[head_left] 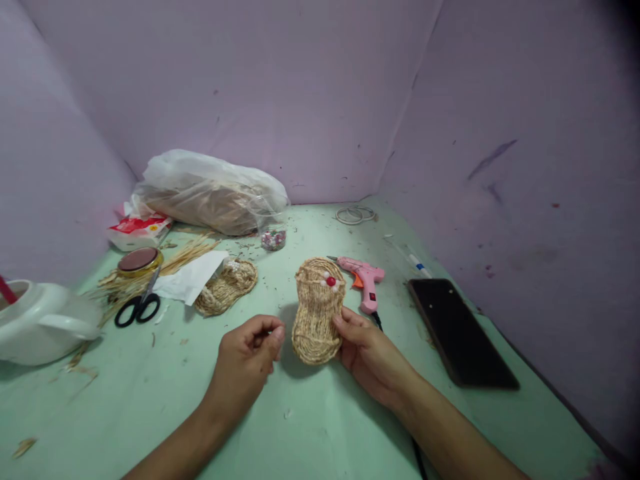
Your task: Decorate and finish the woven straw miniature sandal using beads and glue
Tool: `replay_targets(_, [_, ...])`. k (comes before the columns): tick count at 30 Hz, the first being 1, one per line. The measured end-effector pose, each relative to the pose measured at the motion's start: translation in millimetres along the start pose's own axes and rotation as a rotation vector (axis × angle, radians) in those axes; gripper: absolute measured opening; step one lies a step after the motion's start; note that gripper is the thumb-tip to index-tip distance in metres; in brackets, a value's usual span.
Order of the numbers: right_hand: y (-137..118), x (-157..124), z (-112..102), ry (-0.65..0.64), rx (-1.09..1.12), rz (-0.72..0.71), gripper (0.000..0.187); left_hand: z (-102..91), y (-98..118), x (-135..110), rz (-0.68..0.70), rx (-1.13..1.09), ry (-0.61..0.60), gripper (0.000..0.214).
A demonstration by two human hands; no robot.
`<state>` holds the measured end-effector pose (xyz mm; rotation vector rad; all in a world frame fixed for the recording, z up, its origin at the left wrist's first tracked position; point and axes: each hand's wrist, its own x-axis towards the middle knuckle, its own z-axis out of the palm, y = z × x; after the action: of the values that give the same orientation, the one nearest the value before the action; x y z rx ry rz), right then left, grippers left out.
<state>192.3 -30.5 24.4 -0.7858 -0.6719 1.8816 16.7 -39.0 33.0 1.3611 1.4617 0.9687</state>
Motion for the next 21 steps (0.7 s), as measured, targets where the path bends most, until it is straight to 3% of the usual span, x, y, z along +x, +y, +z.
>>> replay_targets(3, [-1.6,-3.2,2.5,0.012,-0.043,-0.02,0.029,1.7,4.5,-3.4,-0.106,-0.094,-0.053,0.021])
replay_targets(16, [8.3,-4.0,2.4,0.04,-0.096,-0.015,0.04,9.6,0.8,-7.7,-0.194,-0.285,-0.282,0.024])
replay_targets(18, [8.5,-3.1,2.4,0.106,-0.116,-0.048,0.038,8.9,-0.4,-7.7,-0.184,-0.29,-0.273,0.025])
replay_targets(21, [8.2,-2.2,4.7,0.201,-0.11,-0.092,0.033,9.3,-2.6,-10.2,-0.148,-0.289,-0.164,0.026])
